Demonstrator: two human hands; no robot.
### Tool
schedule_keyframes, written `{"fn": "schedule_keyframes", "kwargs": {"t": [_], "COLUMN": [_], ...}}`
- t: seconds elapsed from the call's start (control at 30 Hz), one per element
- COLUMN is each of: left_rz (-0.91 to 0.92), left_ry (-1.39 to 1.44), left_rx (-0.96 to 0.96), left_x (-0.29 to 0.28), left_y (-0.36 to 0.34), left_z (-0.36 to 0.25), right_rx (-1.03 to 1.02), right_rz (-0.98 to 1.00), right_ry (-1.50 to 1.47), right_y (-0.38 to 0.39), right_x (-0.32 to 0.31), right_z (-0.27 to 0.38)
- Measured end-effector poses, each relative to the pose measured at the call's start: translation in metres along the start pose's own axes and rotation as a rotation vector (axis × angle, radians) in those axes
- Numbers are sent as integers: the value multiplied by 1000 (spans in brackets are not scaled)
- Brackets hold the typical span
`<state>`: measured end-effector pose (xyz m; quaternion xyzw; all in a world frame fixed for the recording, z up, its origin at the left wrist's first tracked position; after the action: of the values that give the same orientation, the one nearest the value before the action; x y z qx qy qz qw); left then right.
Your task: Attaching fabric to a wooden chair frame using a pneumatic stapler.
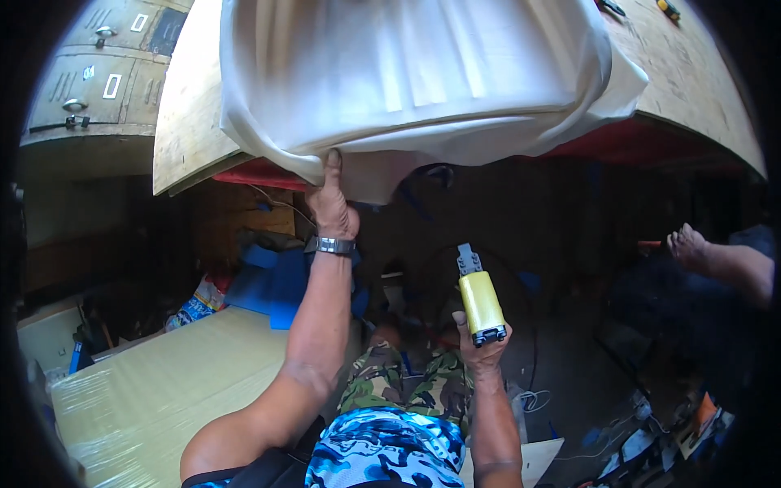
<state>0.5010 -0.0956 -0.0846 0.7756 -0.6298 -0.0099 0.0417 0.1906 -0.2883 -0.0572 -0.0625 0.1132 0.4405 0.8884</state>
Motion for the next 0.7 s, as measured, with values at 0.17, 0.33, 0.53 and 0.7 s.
{"fn": "schedule_keyframes", "kwargs": {"t": [0.17, 0.33, 0.53, 0.7], "left_rz": [-72, 19, 34, 532], "left_ry": [228, 697, 827, 742], "left_rx": [-287, -393, -214, -436], "left_x": [-6, 12, 56, 65], "left_y": [37, 43, 49, 66], "left_z": [-21, -43, -59, -58], "right_rx": [-65, -136, 108, 90], "right_rz": [59, 75, 45, 79], "right_ry": [-60, 49, -224, -203], "right_y": [-7, -3, -2, -10], "right_x": [4, 10, 18, 22], "right_z": [11, 28, 44, 50]}}
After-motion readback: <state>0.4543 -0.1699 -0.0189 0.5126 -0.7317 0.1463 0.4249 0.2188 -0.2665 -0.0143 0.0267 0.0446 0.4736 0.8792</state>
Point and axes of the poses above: each hand's wrist, its own y-axis away from the middle knuckle, its own x-axis out of the palm, z = x × y, the point moved 4 cm from there along -y, towards the middle knuckle, and after that the axes turned 8 degrees about -y, right-handed, at the moved point
